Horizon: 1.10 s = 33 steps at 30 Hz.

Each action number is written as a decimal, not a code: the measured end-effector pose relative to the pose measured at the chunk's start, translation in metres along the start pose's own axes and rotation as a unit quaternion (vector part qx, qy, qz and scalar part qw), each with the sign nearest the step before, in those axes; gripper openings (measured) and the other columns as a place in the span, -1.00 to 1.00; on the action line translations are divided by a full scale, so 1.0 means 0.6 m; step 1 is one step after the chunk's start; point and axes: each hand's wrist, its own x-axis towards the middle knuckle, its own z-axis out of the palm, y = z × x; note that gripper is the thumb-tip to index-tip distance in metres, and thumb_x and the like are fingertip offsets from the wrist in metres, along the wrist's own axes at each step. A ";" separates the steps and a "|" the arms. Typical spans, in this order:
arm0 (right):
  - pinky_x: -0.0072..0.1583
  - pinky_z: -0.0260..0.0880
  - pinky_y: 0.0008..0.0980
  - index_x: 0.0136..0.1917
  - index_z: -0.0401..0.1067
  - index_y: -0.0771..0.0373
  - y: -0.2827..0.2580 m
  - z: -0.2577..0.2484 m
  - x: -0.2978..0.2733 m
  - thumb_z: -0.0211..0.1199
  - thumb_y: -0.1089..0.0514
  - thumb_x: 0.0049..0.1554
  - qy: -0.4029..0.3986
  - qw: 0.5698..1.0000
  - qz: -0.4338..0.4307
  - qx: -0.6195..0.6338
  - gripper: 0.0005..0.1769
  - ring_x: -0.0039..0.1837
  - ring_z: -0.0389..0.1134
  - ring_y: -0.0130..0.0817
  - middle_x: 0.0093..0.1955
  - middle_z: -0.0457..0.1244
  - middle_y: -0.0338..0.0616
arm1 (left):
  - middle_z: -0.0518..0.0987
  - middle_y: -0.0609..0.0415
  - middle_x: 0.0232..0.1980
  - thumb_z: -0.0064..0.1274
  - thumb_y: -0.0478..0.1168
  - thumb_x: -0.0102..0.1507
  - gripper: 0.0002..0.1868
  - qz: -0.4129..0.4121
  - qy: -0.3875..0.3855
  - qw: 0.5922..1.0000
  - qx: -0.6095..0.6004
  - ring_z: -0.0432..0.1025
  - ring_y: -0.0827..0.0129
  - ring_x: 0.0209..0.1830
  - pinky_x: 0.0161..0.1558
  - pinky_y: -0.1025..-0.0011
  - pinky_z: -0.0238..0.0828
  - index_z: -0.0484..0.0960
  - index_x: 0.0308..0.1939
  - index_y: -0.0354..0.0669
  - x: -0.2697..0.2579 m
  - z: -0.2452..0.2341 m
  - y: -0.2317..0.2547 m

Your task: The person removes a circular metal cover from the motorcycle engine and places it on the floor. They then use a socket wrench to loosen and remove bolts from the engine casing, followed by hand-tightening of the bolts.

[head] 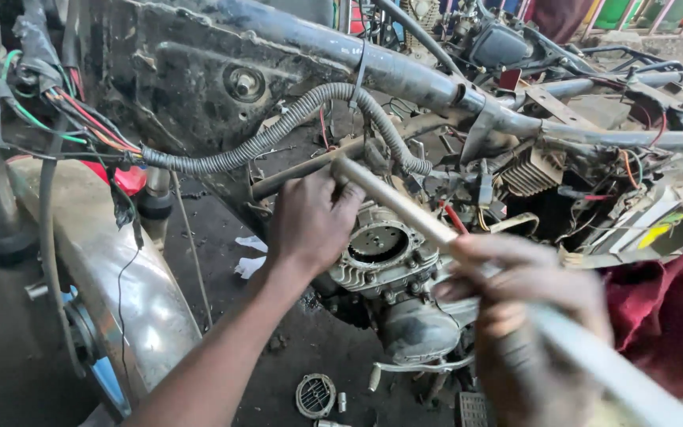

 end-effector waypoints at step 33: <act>-0.02 0.39 -0.20 -0.09 0.60 0.10 0.229 0.013 0.035 0.48 0.02 0.14 -0.096 0.909 0.034 -0.405 -0.83 -0.13 0.43 0.01 -0.23 0.27 -0.14 | 0.55 -0.09 -0.08 -0.09 -0.12 0.43 -0.70 0.227 0.053 0.950 0.205 0.59 -0.09 -0.19 -0.26 0.00 0.61 0.54 0.20 -0.07 -0.042 0.001 -0.136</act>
